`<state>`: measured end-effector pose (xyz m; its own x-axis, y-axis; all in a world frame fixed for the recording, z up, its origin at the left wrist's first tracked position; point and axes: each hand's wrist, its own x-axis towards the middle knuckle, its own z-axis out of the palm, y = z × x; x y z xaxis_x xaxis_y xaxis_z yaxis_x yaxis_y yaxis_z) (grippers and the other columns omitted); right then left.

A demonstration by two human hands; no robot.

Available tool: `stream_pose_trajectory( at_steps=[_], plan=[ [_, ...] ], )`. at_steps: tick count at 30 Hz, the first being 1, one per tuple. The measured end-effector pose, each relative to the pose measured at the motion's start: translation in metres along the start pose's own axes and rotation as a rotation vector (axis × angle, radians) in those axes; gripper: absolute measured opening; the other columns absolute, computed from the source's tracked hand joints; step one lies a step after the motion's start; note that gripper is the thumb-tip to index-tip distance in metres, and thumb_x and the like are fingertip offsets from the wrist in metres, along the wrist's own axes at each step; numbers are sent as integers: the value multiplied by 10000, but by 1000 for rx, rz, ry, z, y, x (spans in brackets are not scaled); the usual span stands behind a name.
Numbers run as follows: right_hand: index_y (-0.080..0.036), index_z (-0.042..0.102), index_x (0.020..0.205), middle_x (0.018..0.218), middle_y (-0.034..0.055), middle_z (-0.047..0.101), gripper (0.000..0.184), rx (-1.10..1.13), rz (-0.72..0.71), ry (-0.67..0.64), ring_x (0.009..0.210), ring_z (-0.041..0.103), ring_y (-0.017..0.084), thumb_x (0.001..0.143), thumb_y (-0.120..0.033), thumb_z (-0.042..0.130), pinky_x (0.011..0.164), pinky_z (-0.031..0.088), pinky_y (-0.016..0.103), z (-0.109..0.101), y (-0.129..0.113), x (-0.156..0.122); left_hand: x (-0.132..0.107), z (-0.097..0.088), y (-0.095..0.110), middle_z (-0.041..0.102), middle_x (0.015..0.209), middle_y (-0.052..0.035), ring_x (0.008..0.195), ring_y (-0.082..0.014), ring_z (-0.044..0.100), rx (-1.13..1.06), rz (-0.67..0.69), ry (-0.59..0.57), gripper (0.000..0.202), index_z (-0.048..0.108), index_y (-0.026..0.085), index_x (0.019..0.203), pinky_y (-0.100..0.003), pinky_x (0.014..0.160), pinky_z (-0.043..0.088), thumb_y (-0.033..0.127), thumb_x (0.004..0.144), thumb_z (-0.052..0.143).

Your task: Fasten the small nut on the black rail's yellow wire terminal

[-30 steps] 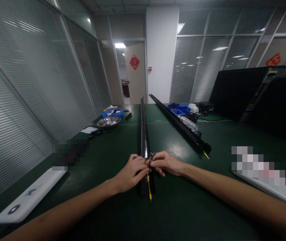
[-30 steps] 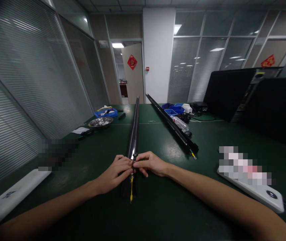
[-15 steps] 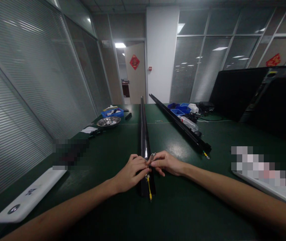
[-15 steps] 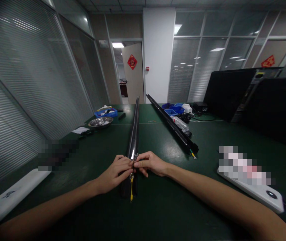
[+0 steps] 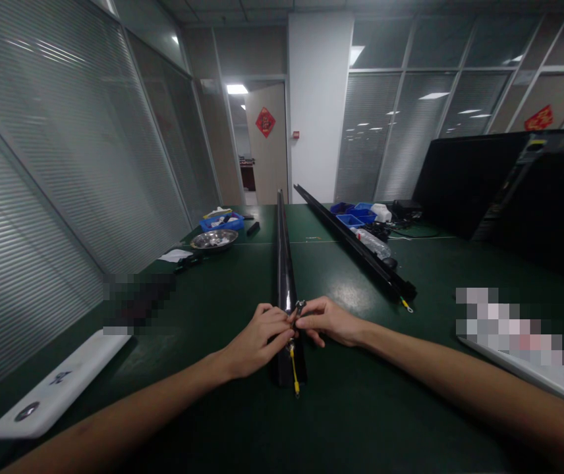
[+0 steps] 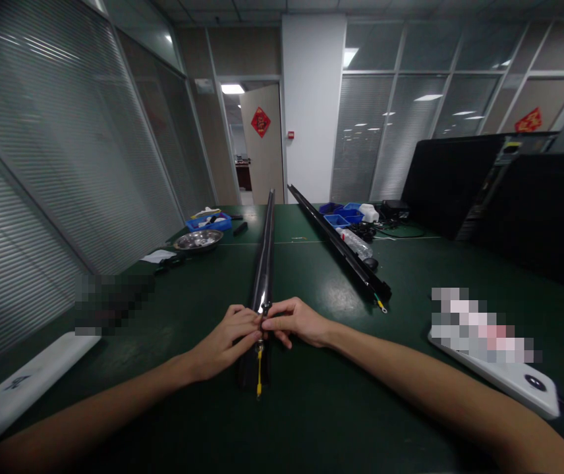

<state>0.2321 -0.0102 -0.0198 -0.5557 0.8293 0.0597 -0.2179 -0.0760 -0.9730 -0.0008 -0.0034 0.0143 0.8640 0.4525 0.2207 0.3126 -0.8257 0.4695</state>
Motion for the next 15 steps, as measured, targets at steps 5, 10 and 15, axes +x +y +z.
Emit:
stream_pose_trajectory(
  at_steps=[5, 10, 15],
  plan=[
    [-95, 762, 997, 677, -2, 699, 334, -18, -19, 16, 407, 547, 56, 799, -345, 866, 392, 432, 167, -2, 6, 1, 0, 5, -4, 677, 1126, -26, 1108, -199, 572, -7, 12, 32, 278, 681, 217, 1069, -383, 1038, 276, 260, 1097, 408],
    [-99, 765, 999, 689, -3, 693, 299, -33, -46, 25, 412, 543, 56, 821, -325, 848, 392, 423, 171, -2, 8, 1, 0, 5, -4, 676, 1111, -22, 1094, -192, 579, -24, 11, 37, 282, 681, 217, 1061, -373, 1028, 280, 257, 1099, 405],
    [-107, 770, 1007, 751, 9, 700, 291, -35, -69, 18, 433, 543, 53, 825, -323, 842, 400, 432, 173, -1, 7, 0, 0, 4, -4, 684, 1104, -31, 1089, -197, 582, -28, 19, 46, 279, 683, 215, 1072, -375, 1026, 292, 259, 1099, 408]
  ],
)
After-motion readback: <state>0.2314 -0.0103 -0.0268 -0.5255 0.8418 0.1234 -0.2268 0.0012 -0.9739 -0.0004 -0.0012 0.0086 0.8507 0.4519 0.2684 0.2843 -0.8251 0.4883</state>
